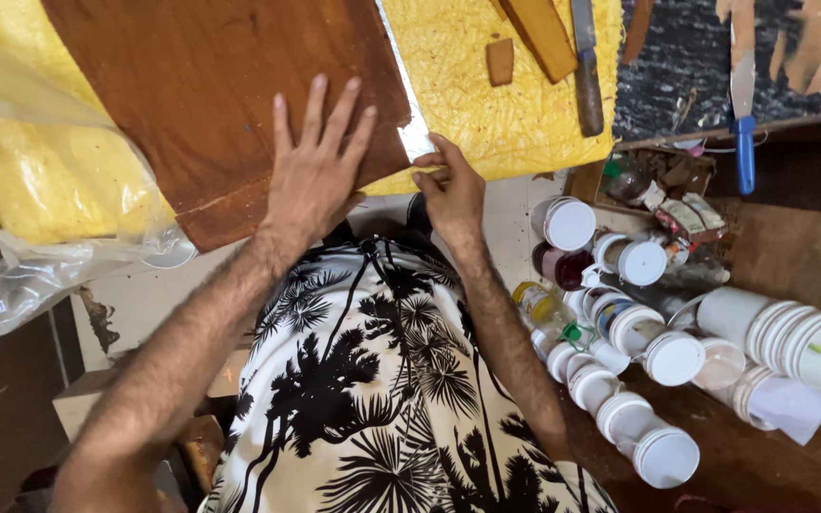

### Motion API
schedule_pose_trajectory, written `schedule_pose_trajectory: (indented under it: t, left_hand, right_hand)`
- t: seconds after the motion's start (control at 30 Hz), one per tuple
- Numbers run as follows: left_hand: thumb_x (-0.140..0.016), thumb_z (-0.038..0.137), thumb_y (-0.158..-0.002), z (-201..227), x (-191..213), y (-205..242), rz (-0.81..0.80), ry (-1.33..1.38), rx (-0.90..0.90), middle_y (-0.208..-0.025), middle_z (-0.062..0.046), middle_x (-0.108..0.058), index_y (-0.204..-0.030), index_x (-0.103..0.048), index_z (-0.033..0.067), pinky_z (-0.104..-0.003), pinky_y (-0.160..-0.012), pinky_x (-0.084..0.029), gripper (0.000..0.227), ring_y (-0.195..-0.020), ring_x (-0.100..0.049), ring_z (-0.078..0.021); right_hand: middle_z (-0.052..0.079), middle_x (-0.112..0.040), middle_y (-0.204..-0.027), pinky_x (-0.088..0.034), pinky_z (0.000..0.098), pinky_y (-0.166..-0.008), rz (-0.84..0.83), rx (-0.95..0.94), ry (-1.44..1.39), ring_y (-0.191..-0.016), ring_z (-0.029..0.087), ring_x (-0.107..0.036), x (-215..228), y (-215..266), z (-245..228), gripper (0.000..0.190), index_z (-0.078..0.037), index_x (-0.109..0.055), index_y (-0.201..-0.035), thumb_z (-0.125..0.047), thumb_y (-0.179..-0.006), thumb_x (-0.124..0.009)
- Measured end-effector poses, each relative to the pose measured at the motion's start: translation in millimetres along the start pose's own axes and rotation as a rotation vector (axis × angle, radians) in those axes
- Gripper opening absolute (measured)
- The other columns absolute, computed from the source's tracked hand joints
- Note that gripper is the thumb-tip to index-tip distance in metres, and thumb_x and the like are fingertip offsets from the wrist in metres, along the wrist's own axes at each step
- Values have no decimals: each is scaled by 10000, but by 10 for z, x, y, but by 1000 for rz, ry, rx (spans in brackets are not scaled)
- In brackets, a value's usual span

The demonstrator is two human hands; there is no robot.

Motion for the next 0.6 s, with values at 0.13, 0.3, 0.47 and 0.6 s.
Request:
schedule_pose_trajectory:
  t: [0.13,0.3,0.47,0.6]
  left_hand:
    - [-878,531,-816,-6,-51,109,197,-112,-12,-1762,-127,-89,-1680,-297,141,-678,-1260,-83,1113,-1613,-49,-362]
    - [-889,544,-696,-283,55,275,99,292,182,-1697,-209,-29,-1645,-252,70,-672,-1244,-51,1237,-1556,-13,-439]
    - [-889,487,-845,-449,226,588,263,365,289,-1738,-180,-78,-1629,-408,162,-656,-1286,-46,976,-1597,-12,-405]
    - [-891,351,-745,35,108,137,28,321,30,-1705,-94,-135,-1465,-538,289,-732,-1196,-14,805,-1549,-14,-410]
  right_hand:
    - [85,-691,-1122,-615,268,-780,-18,66,38,-881,144,-708,11,60,93,465,-48,-658,-1320,52,-876,-754]
    - [91,-668,-1140,-627,282,-772,14,136,131,-901,149,-700,136,108,101,416,-42,-675,-1278,14,-881,-789]
    - [113,-666,-1180,-618,285,-782,29,128,235,-953,175,-689,189,194,27,415,-39,-690,-1289,-32,-888,-799]
    - [123,-558,-1143,-575,291,-732,-7,146,301,-931,187,-586,-54,153,33,507,-18,-661,-1288,-93,-829,-862]
Point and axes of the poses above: each hand's wrist, its own y-axis away from the middle knuckle, its own x-axis out of the back of the hand, z = x × y, the point moved 1 cm from there along -y, towards the middle knuckle
